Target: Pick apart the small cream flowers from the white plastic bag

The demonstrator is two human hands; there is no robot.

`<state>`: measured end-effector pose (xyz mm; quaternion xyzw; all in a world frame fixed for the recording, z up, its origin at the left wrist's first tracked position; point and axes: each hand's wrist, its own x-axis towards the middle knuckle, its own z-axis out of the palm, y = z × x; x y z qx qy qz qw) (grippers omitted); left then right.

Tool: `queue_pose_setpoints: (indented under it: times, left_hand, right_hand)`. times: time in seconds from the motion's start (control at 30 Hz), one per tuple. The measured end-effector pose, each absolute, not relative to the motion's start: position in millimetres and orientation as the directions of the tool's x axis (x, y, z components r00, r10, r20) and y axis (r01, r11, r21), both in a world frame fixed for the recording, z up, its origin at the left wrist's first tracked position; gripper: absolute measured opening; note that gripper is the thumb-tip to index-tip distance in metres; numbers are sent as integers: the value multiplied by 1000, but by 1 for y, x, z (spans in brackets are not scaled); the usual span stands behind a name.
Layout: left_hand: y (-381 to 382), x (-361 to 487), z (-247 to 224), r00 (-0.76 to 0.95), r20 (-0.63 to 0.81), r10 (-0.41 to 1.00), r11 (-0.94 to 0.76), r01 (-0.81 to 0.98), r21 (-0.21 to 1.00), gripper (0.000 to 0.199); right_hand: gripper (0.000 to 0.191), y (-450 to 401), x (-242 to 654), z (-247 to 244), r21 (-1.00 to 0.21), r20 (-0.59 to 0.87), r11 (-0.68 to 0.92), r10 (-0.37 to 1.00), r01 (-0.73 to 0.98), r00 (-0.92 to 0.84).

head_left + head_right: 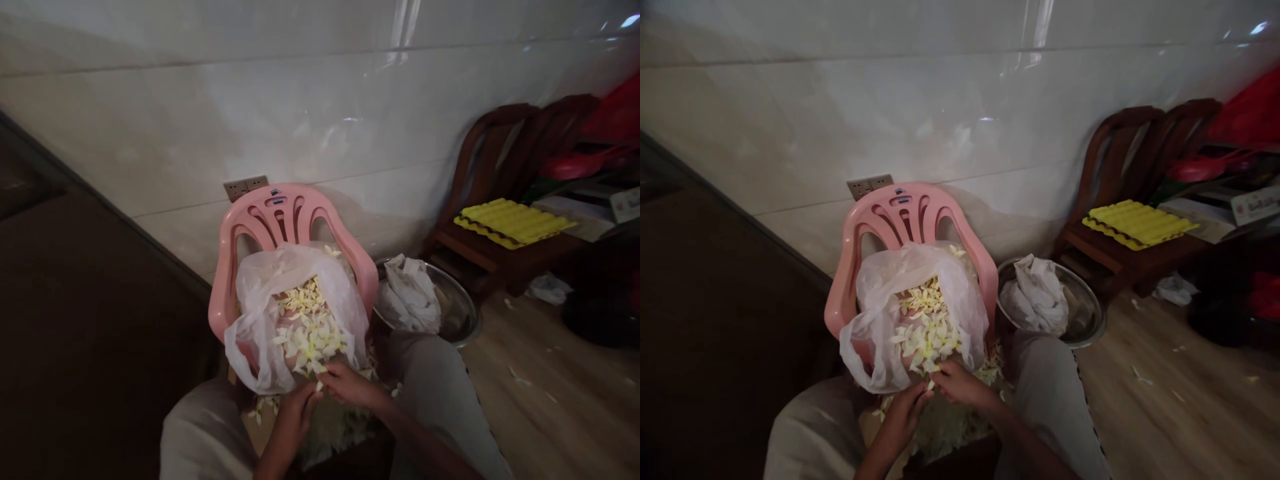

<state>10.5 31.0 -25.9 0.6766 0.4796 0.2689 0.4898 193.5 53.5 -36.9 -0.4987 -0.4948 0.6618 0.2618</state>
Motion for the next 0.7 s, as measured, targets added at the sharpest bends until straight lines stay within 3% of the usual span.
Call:
queue_pose_setpoints:
  times: [0.3,0.7]
  left_hand:
    - [32,-3,-25,452,-177,874,-50,446,894,36]
    - [37,-10,-28,356,-142,924,-45,470,881,37]
  right_hand:
    - [23,56,203,-46,-838,-522,-501,620,217,-586]
    - [21,40,186,-21,-817,-474,-576,631,39,-614]
